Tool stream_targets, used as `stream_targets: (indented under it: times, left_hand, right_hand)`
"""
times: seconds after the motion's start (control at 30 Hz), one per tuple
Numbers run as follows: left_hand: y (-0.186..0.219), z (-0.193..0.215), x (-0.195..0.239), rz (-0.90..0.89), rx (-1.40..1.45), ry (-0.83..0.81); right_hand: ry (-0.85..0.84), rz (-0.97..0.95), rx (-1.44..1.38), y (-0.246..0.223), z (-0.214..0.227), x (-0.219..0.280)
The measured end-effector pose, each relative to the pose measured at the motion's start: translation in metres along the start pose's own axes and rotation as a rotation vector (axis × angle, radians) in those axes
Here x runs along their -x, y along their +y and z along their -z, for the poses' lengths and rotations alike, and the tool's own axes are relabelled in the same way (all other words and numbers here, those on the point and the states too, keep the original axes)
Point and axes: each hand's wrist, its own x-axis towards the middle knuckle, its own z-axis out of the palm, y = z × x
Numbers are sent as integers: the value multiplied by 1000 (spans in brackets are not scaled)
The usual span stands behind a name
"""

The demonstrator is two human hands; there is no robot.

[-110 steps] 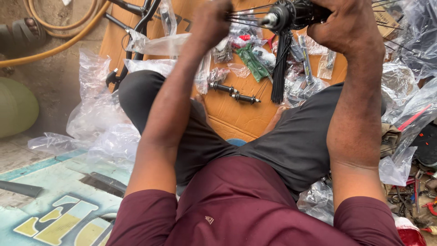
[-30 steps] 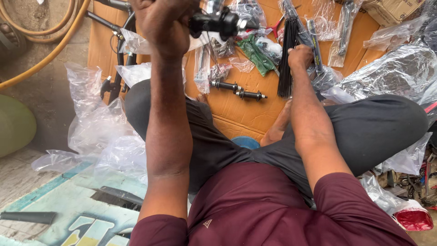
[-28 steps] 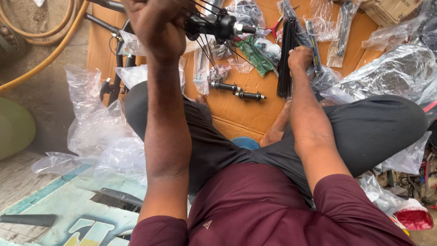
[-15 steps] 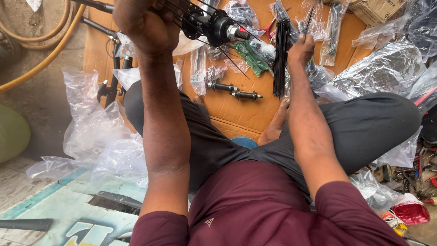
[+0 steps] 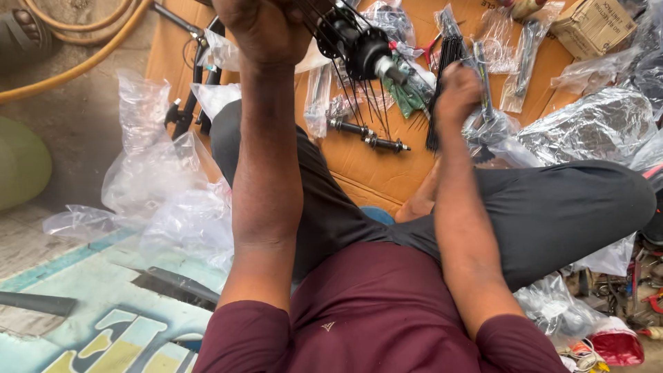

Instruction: The person sits cross-legged on the ground and inserts bicycle spokes into the hub flanges by hand. They pick up individual spokes from a pile and thread them through the hub holes, arranging them in a radial pattern.

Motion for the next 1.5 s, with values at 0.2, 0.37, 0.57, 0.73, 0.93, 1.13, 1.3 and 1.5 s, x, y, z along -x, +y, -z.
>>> stream_targets:
  times: [0.2, 0.37, 0.57, 0.73, 0.93, 1.13, 1.3, 1.5]
  left_hand:
    - [4, -24, -6, 77, -13, 66]
    - [2, -48, -19, 199, 31, 125]
    - [7, -66, -30, 133, -129, 104]
    - [10, -69, -33, 169, 24, 60]
    - [1, -67, -32, 164, -6, 70]
    - [0, -68, -32, 178, 2, 40]
    - [2, -68, -35, 170, 23, 17]
    - [5, -68, -36, 164, 24, 13]
  right_hand:
    - [-154, 346, -419, -110, 118, -115]
    - [-165, 469, -876, -218, 206, -82]
    - [-146, 743, -895, -265, 210, -29]
    - [-206, 687, -912, -268, 198, -29]
    - [-245, 684, -954, -260, 188, -33]
    - [-225, 723, -904, -261, 183, -37]
    - [-227, 708, -920, -257, 179, -45]
    - [-215, 681, -895, -256, 180, -51]
